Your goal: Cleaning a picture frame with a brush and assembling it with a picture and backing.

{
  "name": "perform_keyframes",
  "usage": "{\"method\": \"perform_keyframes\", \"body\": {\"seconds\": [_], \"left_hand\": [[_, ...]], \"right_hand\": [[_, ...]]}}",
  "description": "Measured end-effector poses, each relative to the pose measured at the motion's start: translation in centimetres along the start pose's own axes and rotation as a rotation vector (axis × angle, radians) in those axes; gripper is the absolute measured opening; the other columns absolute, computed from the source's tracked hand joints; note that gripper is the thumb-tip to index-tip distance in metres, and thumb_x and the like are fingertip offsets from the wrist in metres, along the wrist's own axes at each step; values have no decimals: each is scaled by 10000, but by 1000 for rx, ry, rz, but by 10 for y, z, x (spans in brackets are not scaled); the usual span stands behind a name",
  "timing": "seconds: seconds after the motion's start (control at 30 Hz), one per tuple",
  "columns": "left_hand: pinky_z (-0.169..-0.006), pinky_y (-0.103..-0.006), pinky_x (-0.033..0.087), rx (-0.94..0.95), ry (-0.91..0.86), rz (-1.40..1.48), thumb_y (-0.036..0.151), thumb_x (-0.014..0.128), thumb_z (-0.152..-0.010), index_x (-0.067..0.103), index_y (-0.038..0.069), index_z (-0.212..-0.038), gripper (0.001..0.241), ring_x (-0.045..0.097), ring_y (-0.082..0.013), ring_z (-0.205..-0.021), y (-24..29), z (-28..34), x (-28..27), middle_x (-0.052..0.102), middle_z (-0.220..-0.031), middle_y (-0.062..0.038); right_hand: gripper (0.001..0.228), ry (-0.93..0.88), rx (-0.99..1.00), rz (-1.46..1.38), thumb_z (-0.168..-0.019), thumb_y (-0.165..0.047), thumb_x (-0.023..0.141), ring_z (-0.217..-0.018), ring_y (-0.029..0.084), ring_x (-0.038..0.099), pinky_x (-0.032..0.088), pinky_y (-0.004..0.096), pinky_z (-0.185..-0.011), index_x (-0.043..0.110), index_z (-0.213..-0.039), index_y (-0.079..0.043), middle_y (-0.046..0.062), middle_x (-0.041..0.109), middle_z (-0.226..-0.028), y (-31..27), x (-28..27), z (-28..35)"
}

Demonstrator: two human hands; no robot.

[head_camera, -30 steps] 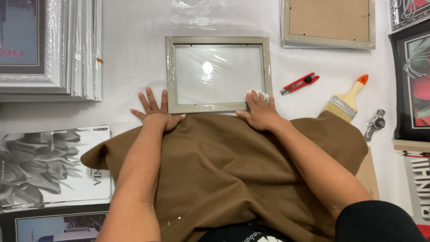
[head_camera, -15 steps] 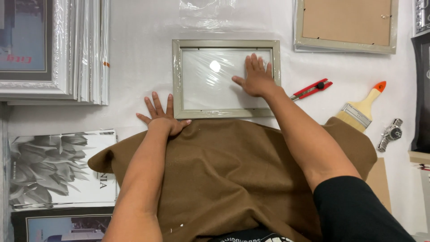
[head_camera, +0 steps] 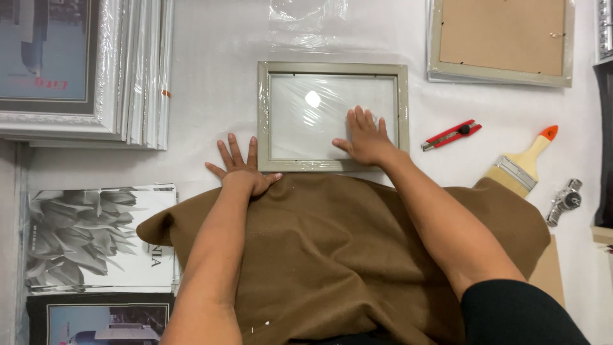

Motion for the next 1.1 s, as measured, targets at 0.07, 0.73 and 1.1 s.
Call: {"method": "perform_keyframes", "body": {"seconds": [0.07,0.73,1.1], "left_hand": [[-1138,-767,-84,-6,-14,-2,811,403,-910,-231,319,-1616,1069,-365,-412,-1487,0,-2,-4,-401,-1634,-131],[-1131,-769,-107,10,24,11,798,427,-912,-208,328,-1623,1063,-355,-401,-1495,-1,0,1,-379,-1646,-127],[-1128,-764,-116,8,-25,19,805,424,-910,-230,327,-1615,1074,-381,-401,-1479,-2,-6,-3,-414,-1627,-120]], "right_hand": [[939,38,4,-25,-1033,-711,289,-1590,387,54,-12,628,-1252,100,-1658,-37,195,35,-1727,4,-14,-35],[914,-155,-34,40,-1033,-699,233,-1584,382,109,23,608,-1261,131,-1645,-28,209,85,-1718,-43,7,55],[897,119,13,-80,-1046,-655,376,-1588,380,78,6,644,-1244,138,-1658,-44,195,66,-1721,-40,-33,-63]]}}
Point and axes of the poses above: each hand's wrist, its own z-axis away from the middle knuckle, its own x-axis out of the palm, y = z × x, the point moved 1 cm from there along -z, towards the middle knuckle
